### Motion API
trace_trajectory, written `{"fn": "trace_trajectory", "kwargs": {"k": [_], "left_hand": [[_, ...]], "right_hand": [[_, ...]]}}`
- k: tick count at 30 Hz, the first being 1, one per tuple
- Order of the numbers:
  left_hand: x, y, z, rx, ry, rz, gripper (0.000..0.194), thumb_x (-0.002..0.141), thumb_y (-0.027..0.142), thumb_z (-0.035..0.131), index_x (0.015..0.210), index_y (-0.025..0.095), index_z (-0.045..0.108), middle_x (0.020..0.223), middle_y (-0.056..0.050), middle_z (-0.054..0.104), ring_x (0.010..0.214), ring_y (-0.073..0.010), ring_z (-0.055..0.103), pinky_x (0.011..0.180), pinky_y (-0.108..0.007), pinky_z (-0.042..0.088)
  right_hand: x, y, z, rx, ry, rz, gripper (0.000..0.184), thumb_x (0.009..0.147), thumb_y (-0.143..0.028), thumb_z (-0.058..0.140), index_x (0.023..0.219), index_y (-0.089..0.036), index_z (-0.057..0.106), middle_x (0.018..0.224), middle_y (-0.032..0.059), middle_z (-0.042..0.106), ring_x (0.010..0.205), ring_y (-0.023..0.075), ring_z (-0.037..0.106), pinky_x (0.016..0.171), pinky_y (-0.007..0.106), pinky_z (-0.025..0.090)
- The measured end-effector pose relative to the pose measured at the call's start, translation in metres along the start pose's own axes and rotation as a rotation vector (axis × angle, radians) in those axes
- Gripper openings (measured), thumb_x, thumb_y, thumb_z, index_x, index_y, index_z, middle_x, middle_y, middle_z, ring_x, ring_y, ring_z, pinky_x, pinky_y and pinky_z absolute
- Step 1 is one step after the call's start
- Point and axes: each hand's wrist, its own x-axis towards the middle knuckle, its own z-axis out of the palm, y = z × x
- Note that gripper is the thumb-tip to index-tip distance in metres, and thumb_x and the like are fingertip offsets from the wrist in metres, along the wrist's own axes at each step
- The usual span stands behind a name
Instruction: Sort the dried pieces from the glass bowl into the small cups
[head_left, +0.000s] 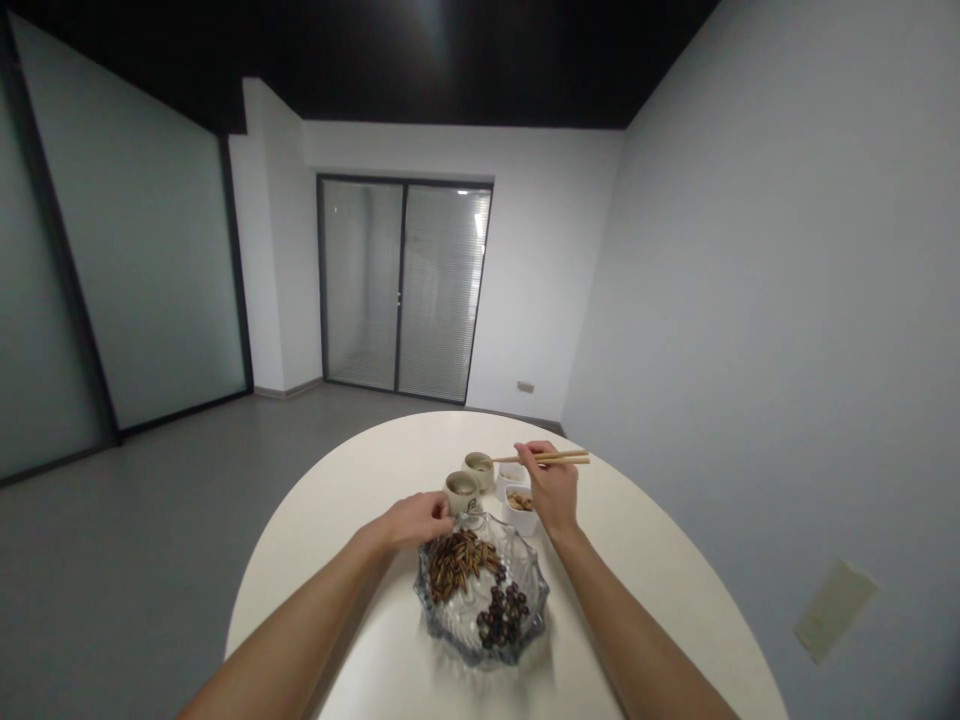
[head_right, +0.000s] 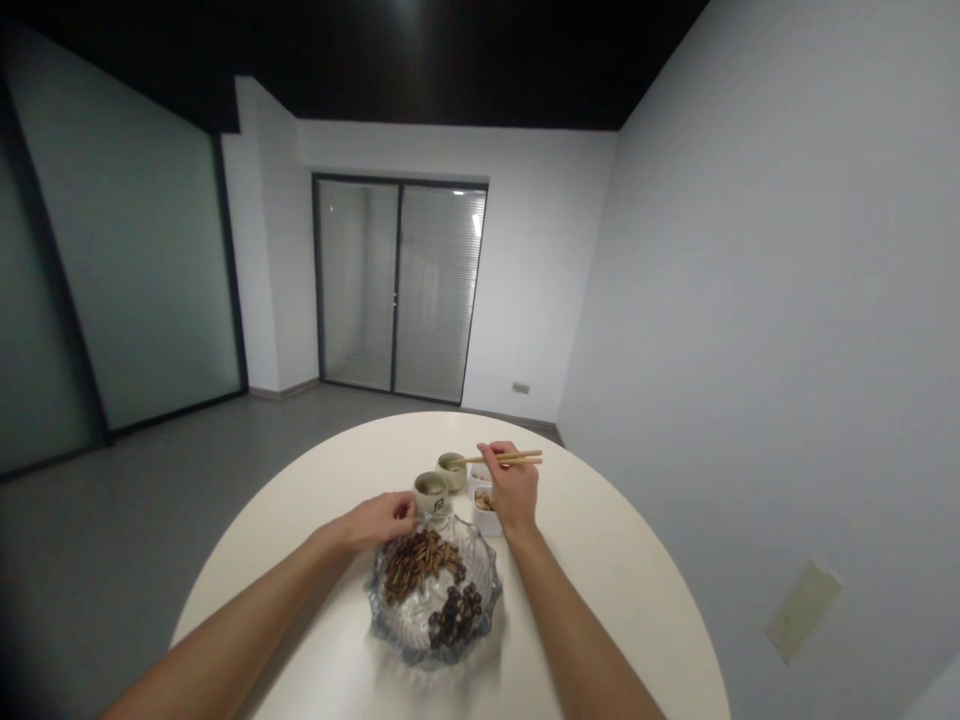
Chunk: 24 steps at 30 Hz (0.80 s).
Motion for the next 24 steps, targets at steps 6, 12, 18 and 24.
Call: {"fn": "trace_trajectory", "kwargs": {"k": [6,12,18,24], "left_hand": [[-0.007,0.008,-0.007,0.226,0.074,-0.152,0.051,0.080,0.058,0.053,0.113,0.019,0.054,0.098,-0.008,0.069,0.084,-0.0264,0.063,0.070,-0.031,0.041],[-0.008,0.009,-0.007,0.195,0.099,-0.001,0.057,0.082,0.059,0.054,0.123,0.019,0.057,0.113,-0.012,0.067,0.102,-0.0307,0.059,0.084,-0.035,0.043],[-0.005,0.002,-0.004,0.117,0.078,0.093,0.061,0.084,0.057,0.054,0.135,0.022,0.053,0.128,-0.010,0.063,0.114,-0.0310,0.054,0.097,-0.037,0.039],[-0.005,-0.001,-0.002,0.131,0.077,0.071,0.062,0.084,0.048,0.054,0.138,0.019,0.051,0.138,-0.012,0.056,0.123,-0.0336,0.050,0.106,-0.043,0.034]], "right_hand": [[-0.010,0.020,-0.012,0.252,0.245,0.215,0.044,0.083,-0.059,0.063,0.082,-0.015,0.067,0.073,0.0076,0.074,0.069,0.0225,0.071,0.069,0.033,0.054],[-0.025,0.036,-0.012,0.508,0.269,0.500,0.049,0.073,-0.059,0.074,0.087,-0.013,0.068,0.075,0.0080,0.075,0.069,0.0241,0.075,0.062,0.031,0.057],[-0.035,0.027,-0.005,0.598,0.235,0.636,0.051,0.067,-0.062,0.076,0.085,-0.015,0.067,0.072,0.0073,0.075,0.070,0.0265,0.076,0.055,0.029,0.055],[-0.039,0.029,0.000,0.598,0.205,0.636,0.048,0.069,-0.060,0.075,0.085,-0.015,0.067,0.072,0.0062,0.074,0.070,0.0252,0.075,0.057,0.030,0.057]]}}
